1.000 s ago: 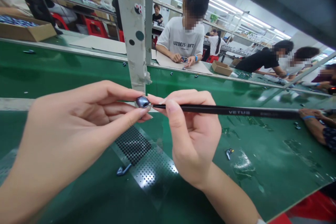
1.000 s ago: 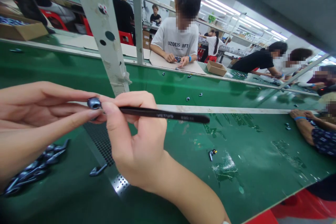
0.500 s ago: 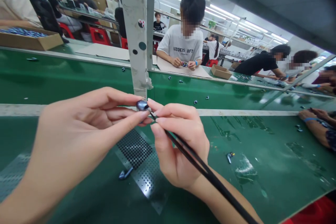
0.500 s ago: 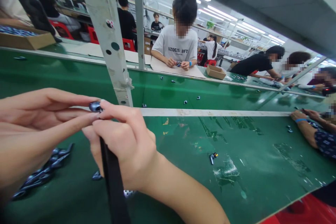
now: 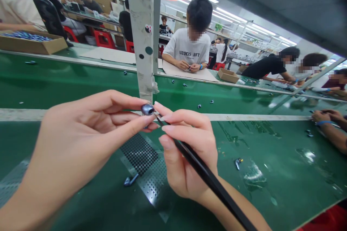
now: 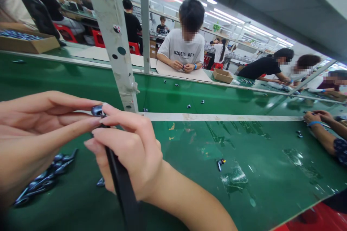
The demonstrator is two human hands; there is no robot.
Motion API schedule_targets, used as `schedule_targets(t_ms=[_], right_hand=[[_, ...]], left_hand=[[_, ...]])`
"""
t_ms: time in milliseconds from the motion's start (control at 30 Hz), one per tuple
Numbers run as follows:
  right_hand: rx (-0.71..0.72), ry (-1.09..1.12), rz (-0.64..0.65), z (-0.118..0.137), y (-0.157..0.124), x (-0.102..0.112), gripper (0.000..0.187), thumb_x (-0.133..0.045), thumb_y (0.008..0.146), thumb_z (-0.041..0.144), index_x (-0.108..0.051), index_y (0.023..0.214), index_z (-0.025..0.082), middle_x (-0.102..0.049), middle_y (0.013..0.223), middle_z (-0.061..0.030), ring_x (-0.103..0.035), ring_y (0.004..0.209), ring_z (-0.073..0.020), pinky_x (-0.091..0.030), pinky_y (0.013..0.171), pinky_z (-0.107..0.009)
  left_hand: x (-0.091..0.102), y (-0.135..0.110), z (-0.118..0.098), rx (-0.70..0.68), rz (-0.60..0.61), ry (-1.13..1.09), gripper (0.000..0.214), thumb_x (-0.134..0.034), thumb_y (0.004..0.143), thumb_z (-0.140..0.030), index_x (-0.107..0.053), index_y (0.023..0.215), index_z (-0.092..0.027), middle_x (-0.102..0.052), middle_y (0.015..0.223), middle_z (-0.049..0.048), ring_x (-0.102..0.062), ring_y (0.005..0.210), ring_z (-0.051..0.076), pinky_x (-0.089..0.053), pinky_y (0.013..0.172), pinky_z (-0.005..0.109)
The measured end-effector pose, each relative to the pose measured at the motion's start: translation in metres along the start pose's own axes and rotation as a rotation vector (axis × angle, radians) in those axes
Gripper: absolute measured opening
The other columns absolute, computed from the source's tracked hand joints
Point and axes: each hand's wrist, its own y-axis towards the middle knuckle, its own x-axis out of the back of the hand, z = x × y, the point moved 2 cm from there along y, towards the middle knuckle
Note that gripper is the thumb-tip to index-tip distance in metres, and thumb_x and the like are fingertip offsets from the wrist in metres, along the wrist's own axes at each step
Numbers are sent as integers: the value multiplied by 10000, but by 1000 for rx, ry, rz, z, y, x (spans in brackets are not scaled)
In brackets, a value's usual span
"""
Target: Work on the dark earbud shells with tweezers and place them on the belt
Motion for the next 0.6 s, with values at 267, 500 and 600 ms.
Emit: schedule_targets(t_ms=[267,500,600], right_hand=[[280,0,-127,-13,-3,-5,297,-648,1035,65,-697,1267,244,-755,1081,-59,-809,1147,-228,-756,969,-370],[299,-42,-124,-13,-2,-6,267,-627,1053,65,-688,1261,221,-748,1076,-69,-805,1137,-214,-748,974,-345],[303,-75,-111,-13,-1,-5,218,-639,1057,84,-694,1222,215,-748,1071,-68,-812,1118,-204,-743,977,-328]], left_hand=[[-7,0,-3,-21,51,-53,215,-931,827,-268,-879,992,-396,-879,976,-121,-858,771,126,-652,780,88],[-3,-2,2,-12,33,-15,203,-950,827,-332,-872,995,-415,-874,997,-142,-856,801,104,-640,849,87],[-3,-3,3,-8,31,1,203,-954,829,-374,-871,1006,-428,-873,998,-142,-857,797,113,-659,832,104]])
